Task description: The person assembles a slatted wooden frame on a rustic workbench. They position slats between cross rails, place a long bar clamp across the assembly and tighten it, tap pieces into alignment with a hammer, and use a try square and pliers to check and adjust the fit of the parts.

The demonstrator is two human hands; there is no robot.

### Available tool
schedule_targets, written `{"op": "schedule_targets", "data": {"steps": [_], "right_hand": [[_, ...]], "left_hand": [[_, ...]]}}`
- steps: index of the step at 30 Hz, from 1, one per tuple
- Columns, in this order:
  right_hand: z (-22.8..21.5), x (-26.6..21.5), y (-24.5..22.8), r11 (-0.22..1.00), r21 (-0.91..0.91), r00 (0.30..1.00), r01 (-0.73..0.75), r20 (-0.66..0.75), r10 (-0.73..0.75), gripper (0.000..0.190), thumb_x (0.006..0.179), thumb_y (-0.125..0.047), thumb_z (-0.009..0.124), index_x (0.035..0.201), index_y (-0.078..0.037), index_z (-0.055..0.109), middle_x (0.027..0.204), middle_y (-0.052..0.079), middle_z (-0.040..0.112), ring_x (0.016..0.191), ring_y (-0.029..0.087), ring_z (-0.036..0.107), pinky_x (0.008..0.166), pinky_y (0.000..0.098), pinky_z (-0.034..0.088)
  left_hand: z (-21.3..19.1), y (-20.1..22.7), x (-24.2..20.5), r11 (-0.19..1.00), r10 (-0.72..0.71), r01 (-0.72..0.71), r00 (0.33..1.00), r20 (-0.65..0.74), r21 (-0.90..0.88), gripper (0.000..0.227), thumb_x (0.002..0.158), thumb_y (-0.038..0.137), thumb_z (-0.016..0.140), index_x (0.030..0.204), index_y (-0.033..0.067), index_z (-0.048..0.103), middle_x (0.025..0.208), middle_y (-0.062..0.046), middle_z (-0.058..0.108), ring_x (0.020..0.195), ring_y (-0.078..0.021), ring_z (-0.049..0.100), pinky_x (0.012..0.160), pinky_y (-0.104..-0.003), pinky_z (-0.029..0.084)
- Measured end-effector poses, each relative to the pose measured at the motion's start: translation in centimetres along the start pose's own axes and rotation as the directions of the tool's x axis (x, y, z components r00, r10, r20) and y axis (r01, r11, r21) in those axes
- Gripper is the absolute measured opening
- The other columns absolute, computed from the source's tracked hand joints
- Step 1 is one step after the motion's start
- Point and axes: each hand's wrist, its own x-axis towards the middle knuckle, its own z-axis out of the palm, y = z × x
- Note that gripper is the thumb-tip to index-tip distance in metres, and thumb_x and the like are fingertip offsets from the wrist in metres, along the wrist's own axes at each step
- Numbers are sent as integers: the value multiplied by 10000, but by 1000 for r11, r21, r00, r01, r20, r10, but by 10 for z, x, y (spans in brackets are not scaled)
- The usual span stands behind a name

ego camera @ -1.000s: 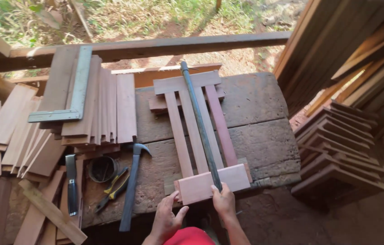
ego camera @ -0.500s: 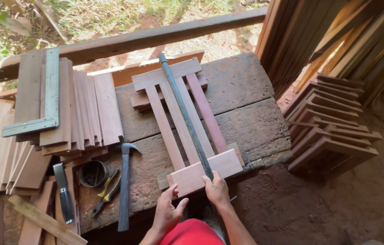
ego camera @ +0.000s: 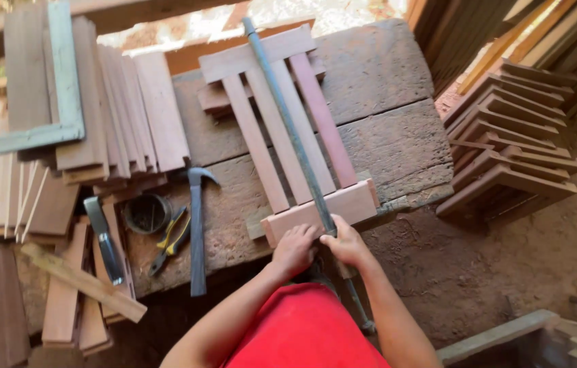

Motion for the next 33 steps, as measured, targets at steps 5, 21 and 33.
{"op": "schedule_targets", "data": {"steps": [5,21,33], "right_hand": [[4,-1,4,999,31,1000,19,-16,-18,655,845,-253,756,1469,-211,559,1243,195,718,1231,352,647,1003,501,521],[-9,-12,-6,986,-28,986,163,-33,-164,660,862,-213,732,1485,-125,533,1101,195,752,1078,357,702,905,503,539],[-4,-9,4,989,-15,988,144,-49,-144,686,872,-272,746,1517,-202,521,1243,126,706,1179,268,670,978,449,525]], "left_hand": [[54,-12,28,998,21,-16,996,-84,56,604,733,307,783,1272,146,564,1107,-63,567,1036,-306,592,822,-425,499],[12,-22,20,983,114,-110,993,-20,147,567,907,389,687,1417,177,559,1505,-76,432,1373,-305,403,1147,-480,328],[36,-9,16,1000,-1,2,999,-52,19,496,863,161,647,1300,396,667,1557,-42,445,1497,-348,317,1232,-535,208]]}}
